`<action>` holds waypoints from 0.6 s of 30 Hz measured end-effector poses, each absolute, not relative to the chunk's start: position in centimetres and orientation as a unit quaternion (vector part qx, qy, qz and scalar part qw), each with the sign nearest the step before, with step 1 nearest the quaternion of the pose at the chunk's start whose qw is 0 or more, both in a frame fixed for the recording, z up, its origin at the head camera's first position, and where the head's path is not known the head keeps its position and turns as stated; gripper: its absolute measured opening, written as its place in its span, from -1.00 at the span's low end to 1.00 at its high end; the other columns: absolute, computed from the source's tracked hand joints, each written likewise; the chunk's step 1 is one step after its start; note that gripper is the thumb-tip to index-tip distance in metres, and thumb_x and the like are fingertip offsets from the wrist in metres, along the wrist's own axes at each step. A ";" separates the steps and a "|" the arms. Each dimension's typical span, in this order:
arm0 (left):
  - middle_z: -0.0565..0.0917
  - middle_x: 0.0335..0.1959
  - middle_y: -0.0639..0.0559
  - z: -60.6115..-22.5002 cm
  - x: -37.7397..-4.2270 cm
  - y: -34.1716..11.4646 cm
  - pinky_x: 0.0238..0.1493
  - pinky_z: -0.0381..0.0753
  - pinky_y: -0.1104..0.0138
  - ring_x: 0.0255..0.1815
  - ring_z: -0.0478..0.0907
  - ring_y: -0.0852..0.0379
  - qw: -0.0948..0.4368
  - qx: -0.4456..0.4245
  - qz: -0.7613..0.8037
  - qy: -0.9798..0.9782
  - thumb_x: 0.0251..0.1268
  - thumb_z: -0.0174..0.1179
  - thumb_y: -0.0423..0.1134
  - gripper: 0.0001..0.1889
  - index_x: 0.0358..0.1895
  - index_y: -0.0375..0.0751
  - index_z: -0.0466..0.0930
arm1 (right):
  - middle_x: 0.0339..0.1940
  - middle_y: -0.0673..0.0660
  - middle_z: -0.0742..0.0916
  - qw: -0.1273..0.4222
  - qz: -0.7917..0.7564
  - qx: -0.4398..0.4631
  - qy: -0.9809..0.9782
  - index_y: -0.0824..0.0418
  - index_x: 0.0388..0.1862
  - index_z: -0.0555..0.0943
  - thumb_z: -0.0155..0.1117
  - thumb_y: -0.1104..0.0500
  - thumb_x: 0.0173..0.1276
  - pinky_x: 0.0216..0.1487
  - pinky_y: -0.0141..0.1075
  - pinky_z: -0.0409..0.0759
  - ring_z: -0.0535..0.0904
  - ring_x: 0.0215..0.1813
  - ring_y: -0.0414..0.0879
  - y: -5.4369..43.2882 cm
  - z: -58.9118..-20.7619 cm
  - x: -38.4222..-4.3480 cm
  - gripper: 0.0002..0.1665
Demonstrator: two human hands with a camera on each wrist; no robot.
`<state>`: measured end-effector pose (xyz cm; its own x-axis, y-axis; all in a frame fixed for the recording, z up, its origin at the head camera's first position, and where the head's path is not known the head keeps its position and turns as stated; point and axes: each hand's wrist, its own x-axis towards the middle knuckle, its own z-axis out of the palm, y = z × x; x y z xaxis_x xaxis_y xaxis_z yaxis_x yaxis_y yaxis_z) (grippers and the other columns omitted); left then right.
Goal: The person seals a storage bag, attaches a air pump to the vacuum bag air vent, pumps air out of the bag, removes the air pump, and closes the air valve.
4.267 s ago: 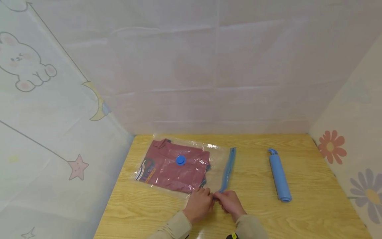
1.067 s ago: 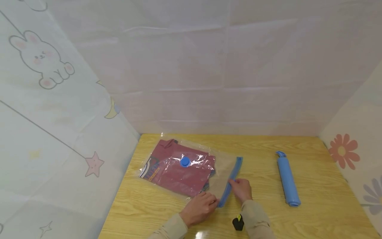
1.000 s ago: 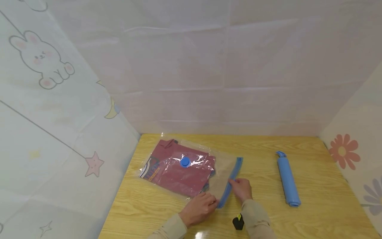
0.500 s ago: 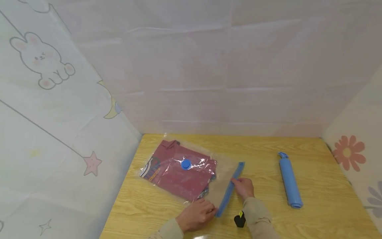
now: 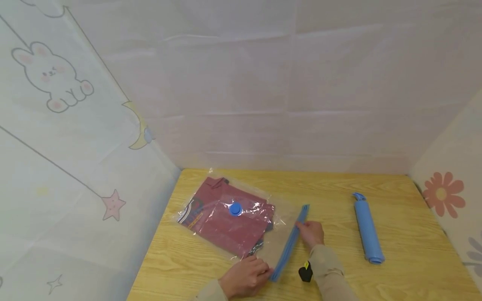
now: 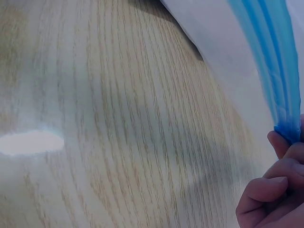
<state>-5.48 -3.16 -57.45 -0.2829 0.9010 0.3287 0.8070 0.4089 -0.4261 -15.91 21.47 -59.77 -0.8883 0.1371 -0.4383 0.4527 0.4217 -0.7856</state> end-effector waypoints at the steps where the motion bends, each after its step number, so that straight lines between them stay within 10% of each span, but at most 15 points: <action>1: 0.59 -0.28 0.32 -57.4 -5.5 -3.1 -0.20 0.42 0.49 -0.28 0.47 0.35 0.264 -0.536 0.090 -0.796 0.40 -0.09 -0.13 -0.69 -0.09 0.08 0.69 | -0.34 0.14 0.67 0.156 -0.505 0.176 0.830 0.50 -0.14 0.63 0.17 0.00 0.37 -0.33 -0.36 0.39 0.46 -0.23 -0.02 21.6 -59.7 -16.1 -0.49; 10: 0.58 -0.27 0.35 -57.7 -5.2 -3.0 -0.24 0.37 0.51 -0.29 0.45 0.38 0.220 -0.529 0.090 -0.815 0.39 0.01 -0.08 -0.74 -0.05 0.12 0.69 | 0.05 0.47 0.62 0.157 -0.485 0.158 0.846 0.56 0.06 0.52 0.13 -0.02 0.39 -0.12 -0.14 0.54 0.54 0.02 0.23 22.5 -60.0 -17.7 -0.38; 18: 0.55 -0.29 0.34 -57.6 -5.1 -2.9 -0.29 0.32 0.52 -0.32 0.43 0.39 0.215 -0.531 0.101 -0.813 0.36 0.06 -0.07 -0.78 -0.08 0.14 0.67 | 0.01 0.47 0.63 0.159 -0.485 0.148 0.847 0.57 0.06 0.52 0.11 -0.01 0.41 -0.18 -0.14 0.55 0.54 -0.02 0.21 23.0 -60.1 -19.3 -0.39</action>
